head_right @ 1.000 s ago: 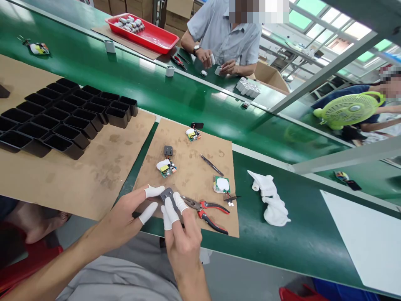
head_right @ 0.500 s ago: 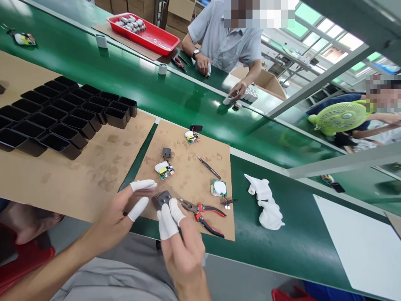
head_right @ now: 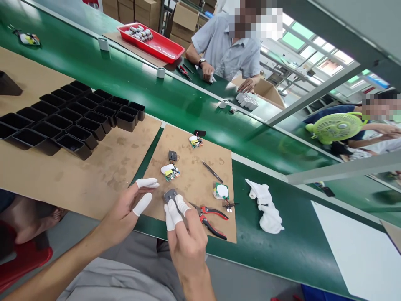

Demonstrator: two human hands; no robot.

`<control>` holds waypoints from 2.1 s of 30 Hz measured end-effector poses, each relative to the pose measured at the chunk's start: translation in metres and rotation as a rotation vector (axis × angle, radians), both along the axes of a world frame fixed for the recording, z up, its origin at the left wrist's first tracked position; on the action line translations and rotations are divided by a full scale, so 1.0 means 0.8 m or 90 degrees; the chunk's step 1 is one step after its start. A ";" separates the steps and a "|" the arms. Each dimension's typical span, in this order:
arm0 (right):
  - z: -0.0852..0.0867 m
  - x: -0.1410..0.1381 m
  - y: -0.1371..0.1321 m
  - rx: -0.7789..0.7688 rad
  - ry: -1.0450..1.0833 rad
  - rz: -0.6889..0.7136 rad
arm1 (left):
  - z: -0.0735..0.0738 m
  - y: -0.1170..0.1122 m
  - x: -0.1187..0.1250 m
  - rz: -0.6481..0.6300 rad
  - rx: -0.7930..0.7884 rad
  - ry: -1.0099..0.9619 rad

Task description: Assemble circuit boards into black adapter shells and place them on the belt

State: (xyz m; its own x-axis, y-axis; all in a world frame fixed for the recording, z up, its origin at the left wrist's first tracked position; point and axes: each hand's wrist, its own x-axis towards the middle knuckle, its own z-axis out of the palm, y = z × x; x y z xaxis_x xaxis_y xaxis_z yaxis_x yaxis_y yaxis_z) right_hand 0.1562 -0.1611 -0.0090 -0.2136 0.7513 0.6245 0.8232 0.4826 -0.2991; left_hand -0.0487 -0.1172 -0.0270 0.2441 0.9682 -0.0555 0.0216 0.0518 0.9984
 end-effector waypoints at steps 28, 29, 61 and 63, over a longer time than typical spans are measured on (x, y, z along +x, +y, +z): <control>-0.027 -0.016 -0.002 0.050 0.103 -0.073 | 0.005 0.001 0.000 0.008 0.027 0.044; -0.028 -0.016 -0.003 0.052 0.100 -0.072 | 0.003 0.000 0.000 0.009 0.024 0.040; 0.027 -0.008 -0.010 -0.306 1.213 -0.141 | -0.008 -0.007 0.004 0.039 -0.006 0.082; 0.033 0.017 0.012 -0.306 1.076 -0.151 | -0.010 -0.009 0.005 0.040 -0.014 0.083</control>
State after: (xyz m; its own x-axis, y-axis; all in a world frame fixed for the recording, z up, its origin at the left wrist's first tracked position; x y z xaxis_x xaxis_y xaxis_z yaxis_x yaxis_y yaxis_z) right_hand 0.1694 -0.1515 0.0171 0.5001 0.8333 -0.2357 -0.4711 0.0333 -0.8815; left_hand -0.0448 -0.1244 -0.0347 0.1731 0.9793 -0.1047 0.1469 0.0794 0.9860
